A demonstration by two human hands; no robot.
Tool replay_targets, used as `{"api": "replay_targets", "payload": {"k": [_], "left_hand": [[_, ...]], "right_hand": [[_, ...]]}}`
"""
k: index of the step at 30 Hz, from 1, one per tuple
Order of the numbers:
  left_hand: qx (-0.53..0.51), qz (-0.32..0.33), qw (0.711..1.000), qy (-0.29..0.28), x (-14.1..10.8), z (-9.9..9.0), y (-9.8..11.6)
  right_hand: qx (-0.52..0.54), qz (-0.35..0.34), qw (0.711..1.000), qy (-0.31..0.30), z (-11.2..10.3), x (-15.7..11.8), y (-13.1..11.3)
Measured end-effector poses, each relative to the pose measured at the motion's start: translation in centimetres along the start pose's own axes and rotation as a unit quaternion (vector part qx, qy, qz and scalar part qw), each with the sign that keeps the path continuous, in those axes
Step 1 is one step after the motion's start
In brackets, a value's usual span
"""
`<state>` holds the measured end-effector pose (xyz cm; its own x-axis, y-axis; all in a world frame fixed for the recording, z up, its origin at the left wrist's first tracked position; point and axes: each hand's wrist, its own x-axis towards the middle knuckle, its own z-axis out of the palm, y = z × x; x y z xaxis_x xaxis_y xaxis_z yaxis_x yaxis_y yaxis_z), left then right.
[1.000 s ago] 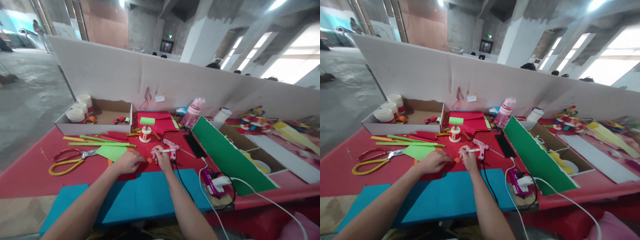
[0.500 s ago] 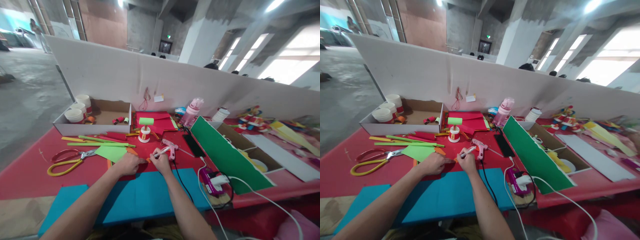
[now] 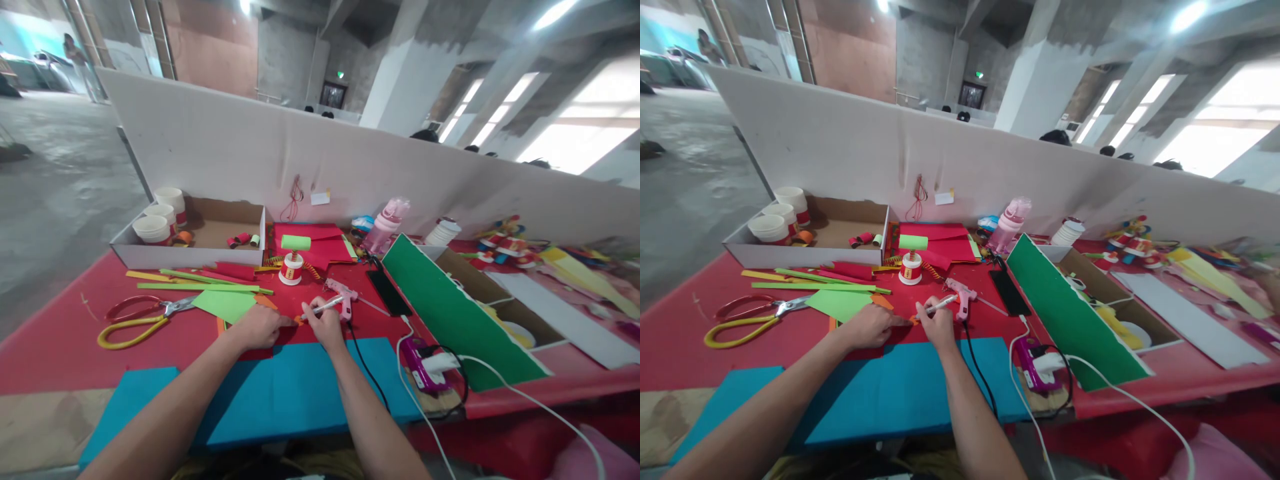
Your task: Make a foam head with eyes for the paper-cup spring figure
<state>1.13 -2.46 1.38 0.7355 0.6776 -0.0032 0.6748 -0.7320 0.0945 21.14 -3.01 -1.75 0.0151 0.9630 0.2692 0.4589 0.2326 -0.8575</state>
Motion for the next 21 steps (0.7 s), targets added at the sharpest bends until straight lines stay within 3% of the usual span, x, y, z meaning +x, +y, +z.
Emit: {"api": "replay_targets", "payload": {"k": [7, 13, 17, 21], "left_hand": [[-0.002, 0.0, 1.0, -0.007, 0.08, -0.01, -0.04], [0.008, 0.006, 1.0, 0.0, 0.07, 0.23, -0.1], [0.011, 0.001, 1.0, 0.001, 0.09, 0.24, -0.13], [0.009, 0.002, 1.0, -0.002, 0.11, 0.15, -0.11]], "right_hand": [[0.099, 0.034, 0.995, -0.008, -0.26, -0.34, 0.39], [0.302, 0.103, 0.947, 0.027, -0.39, -0.06, 0.16], [0.264, 0.112, 0.957, 0.028, -0.37, 0.03, 0.46], [0.136, 0.056, 0.989, 0.003, -0.24, -0.19, 0.53]]}}
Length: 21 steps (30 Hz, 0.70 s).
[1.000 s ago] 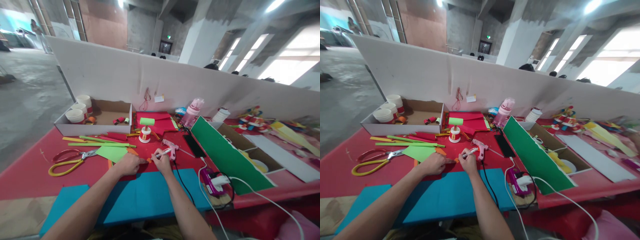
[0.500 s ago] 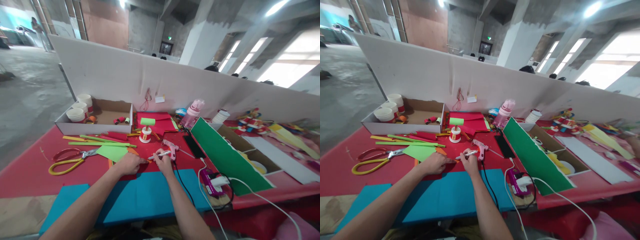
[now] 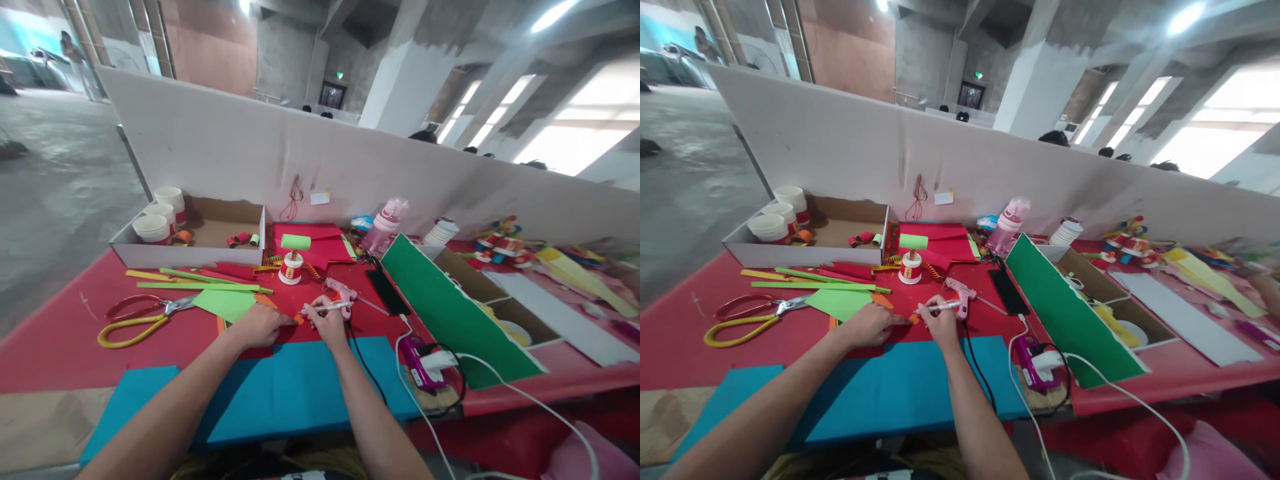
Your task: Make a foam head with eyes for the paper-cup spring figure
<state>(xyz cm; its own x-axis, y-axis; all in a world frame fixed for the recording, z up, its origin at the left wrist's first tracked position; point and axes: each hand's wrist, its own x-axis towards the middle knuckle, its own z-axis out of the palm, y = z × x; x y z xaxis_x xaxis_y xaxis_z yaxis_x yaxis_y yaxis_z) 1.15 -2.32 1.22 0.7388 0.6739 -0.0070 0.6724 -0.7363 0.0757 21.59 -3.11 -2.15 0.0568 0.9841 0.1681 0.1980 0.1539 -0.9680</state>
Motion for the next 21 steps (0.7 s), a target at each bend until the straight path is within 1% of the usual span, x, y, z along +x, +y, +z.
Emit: {"api": "replay_targets", "payload": {"k": [4, 10, 15, 21], "left_hand": [[-0.001, 0.0, 1.0, 0.001, -0.06, -0.16, 0.07], [-0.002, 0.0, 1.0, 0.0, -0.09, -0.13, 0.05], [-0.009, 0.001, 1.0, -0.01, -0.1, -0.14, 0.03], [-0.013, -0.001, 1.0, -0.014, -0.11, -0.22, 0.02]], "right_hand": [[-0.077, -0.047, 0.996, 0.017, 0.1, -0.12, -0.34], [-0.183, -0.067, 0.981, 0.016, 0.27, -0.27, -0.54], [-0.151, -0.073, 0.986, 0.028, 0.21, -0.24, -0.39], [-0.151, -0.066, 0.986, 0.02, 0.16, -0.14, -0.05]]}}
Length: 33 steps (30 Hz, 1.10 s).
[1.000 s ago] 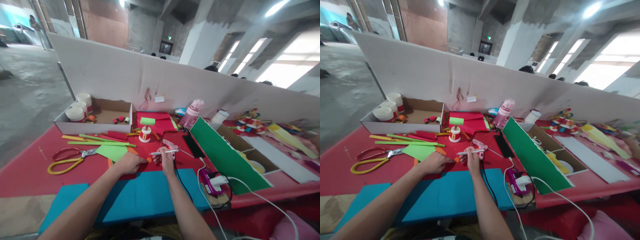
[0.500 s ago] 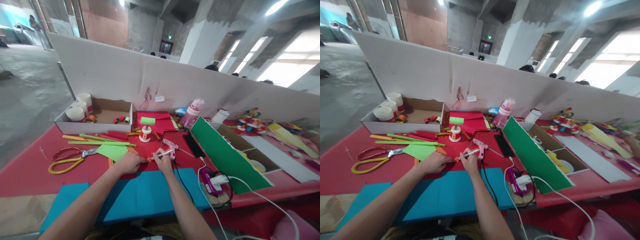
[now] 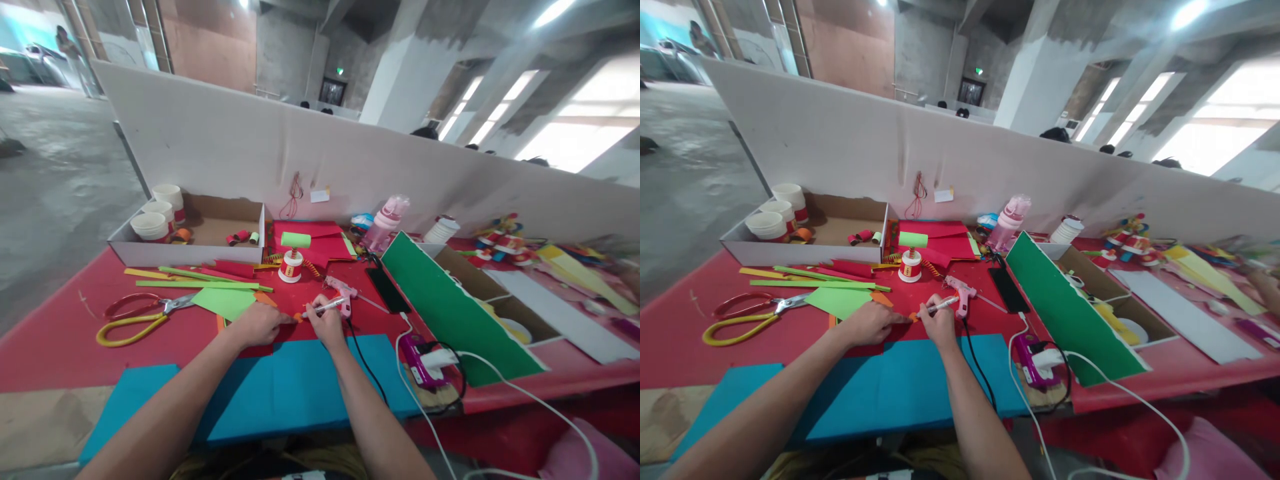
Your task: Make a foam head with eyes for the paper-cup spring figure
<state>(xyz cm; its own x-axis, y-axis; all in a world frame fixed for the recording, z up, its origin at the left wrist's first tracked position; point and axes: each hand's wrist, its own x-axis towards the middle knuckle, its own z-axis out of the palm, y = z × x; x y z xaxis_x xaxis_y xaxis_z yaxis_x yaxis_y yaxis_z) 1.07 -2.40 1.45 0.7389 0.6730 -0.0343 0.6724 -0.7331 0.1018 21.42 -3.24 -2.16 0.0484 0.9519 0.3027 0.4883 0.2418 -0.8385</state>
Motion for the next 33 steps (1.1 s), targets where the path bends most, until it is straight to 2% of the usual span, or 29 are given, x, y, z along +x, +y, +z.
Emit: {"api": "replay_targets", "payload": {"k": [11, 33], "left_hand": [[-0.014, -0.003, 1.0, -0.003, -0.14, -0.3, 0.08], [-0.011, 0.0, 1.0, -0.001, -0.07, -0.04, -0.02]], "right_hand": [[-0.043, -0.003, 0.999, -0.016, 0.03, -0.08, -0.29], [-0.05, -0.012, 0.998, -0.024, 0.06, 0.01, 0.04]]}}
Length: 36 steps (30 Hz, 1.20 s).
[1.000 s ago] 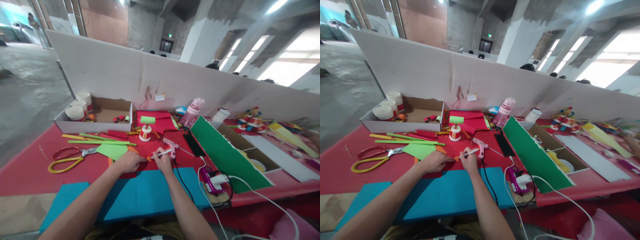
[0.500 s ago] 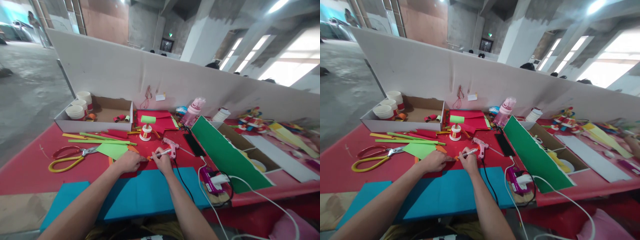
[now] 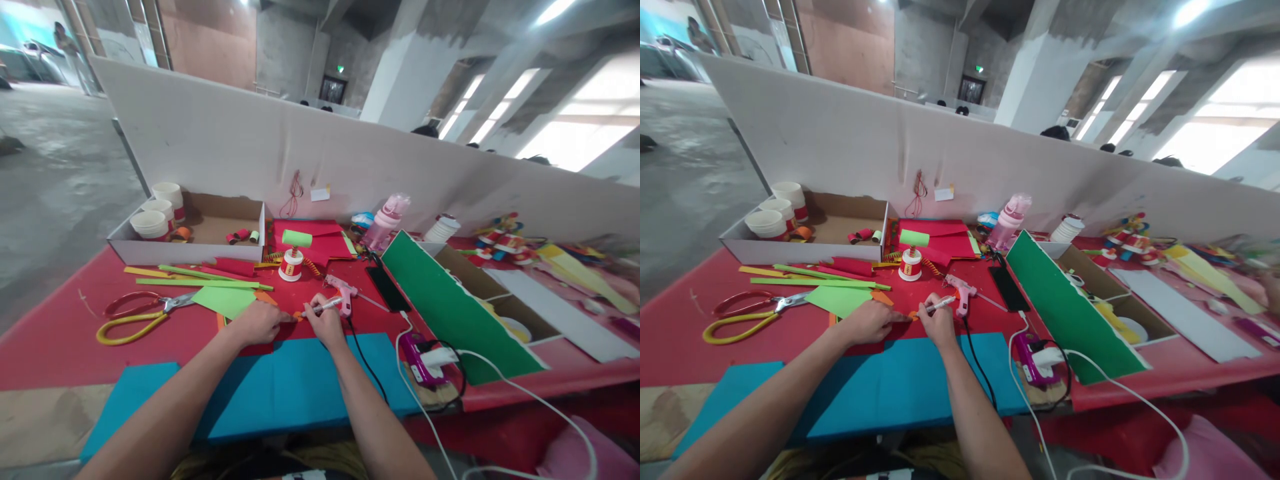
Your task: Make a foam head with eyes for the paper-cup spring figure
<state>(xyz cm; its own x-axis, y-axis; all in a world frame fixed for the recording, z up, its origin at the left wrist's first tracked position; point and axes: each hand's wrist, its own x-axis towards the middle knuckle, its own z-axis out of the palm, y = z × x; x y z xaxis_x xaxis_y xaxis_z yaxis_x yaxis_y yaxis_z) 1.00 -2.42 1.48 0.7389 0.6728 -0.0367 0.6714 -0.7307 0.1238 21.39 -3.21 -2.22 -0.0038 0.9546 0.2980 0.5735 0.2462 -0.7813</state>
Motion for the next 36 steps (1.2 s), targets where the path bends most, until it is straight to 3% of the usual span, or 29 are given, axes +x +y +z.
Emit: {"api": "replay_targets", "payload": {"k": [14, 21, 36], "left_hand": [[-0.015, -0.003, 1.0, 0.003, -0.09, -0.36, 0.16], [-0.031, 0.027, 0.999, 0.024, -0.18, -0.35, -0.16], [-0.007, 0.005, 1.0, 0.006, -0.09, -0.45, 0.12]], "right_hand": [[-0.001, -0.008, 1.0, -0.002, 0.04, -0.06, 0.02], [-0.002, -0.006, 1.0, -0.004, 0.08, -0.06, 0.04], [-0.012, -0.006, 1.0, 0.004, 0.09, -0.06, -0.08]]}}
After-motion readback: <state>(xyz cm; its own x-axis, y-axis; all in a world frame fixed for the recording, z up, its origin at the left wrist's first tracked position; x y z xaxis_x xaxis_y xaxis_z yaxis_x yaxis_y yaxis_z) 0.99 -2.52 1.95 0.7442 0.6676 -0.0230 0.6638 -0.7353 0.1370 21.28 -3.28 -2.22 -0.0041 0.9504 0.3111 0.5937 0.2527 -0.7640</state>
